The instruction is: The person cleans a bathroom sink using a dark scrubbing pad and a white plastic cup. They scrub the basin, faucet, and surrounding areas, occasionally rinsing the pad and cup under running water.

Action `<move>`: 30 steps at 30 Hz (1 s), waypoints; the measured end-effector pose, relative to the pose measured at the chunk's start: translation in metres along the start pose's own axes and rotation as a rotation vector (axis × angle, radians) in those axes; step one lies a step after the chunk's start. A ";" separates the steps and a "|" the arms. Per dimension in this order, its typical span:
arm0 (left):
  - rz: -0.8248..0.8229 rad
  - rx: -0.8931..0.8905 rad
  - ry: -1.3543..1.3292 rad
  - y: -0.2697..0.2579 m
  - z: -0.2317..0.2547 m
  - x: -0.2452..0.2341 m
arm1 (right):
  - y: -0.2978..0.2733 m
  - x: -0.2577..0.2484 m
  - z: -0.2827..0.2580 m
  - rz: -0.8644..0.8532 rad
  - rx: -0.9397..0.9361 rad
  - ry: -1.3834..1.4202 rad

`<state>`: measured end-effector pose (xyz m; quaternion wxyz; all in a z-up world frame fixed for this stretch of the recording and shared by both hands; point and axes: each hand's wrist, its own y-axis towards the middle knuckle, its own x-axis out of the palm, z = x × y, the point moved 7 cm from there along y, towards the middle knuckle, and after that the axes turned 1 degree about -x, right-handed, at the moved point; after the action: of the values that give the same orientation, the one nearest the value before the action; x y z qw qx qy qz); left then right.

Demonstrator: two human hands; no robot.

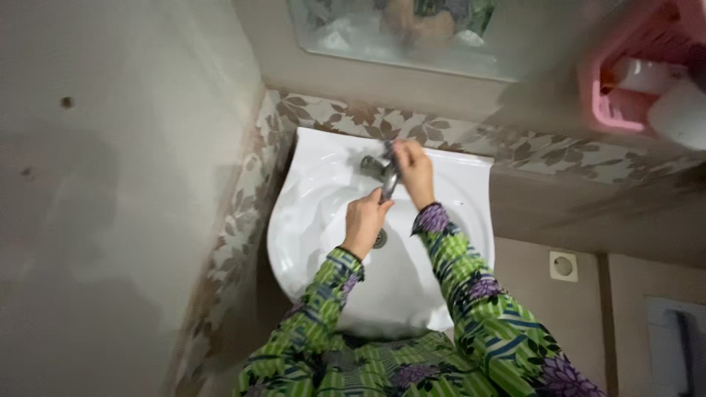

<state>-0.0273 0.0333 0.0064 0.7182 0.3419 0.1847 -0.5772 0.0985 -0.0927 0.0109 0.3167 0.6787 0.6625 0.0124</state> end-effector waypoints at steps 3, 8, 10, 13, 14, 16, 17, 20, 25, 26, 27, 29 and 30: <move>-0.006 -0.016 -0.013 -0.004 -0.002 0.006 | -0.010 -0.010 0.010 0.052 0.156 0.021; -0.052 0.006 0.033 0.004 -0.011 0.012 | -0.026 -0.011 -0.008 0.035 0.107 0.085; -0.085 0.016 0.075 0.003 -0.010 0.011 | -0.033 -0.012 0.006 0.080 0.219 0.117; -0.135 0.015 0.067 0.005 -0.007 0.007 | -0.046 -0.012 0.033 0.226 0.213 0.362; -0.149 0.009 0.051 0.005 -0.008 0.008 | -0.058 -0.002 0.056 0.272 0.371 0.639; -0.215 -0.015 0.007 -0.002 -0.015 0.017 | -0.109 0.025 0.089 0.315 0.642 0.993; -0.238 -0.018 -0.004 0.006 -0.025 0.020 | -0.127 0.051 0.093 0.216 0.693 1.025; -0.671 0.056 -0.470 0.019 -0.080 0.051 | -0.167 0.104 0.092 -0.045 0.753 0.965; -0.398 0.001 -0.369 0.095 -0.208 0.088 | -0.128 0.099 0.057 0.202 0.354 0.241; -0.309 0.122 -0.247 0.107 -0.215 0.089 | -0.113 0.096 0.045 0.275 0.236 0.055; -0.231 0.229 -0.131 0.104 -0.218 0.090 | -0.109 0.097 0.046 0.312 0.306 0.031; -0.345 0.214 -0.202 0.104 -0.217 0.121 | -0.097 0.103 0.056 0.390 0.445 -0.010; -0.402 0.209 -0.234 0.104 -0.211 0.134 | -0.098 0.105 0.052 0.450 0.382 -0.081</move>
<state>0.1346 0.0982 -0.2007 0.5662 0.3015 0.1040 -0.7601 0.0463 -0.0265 -0.1166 0.1986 0.8559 0.4724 -0.0698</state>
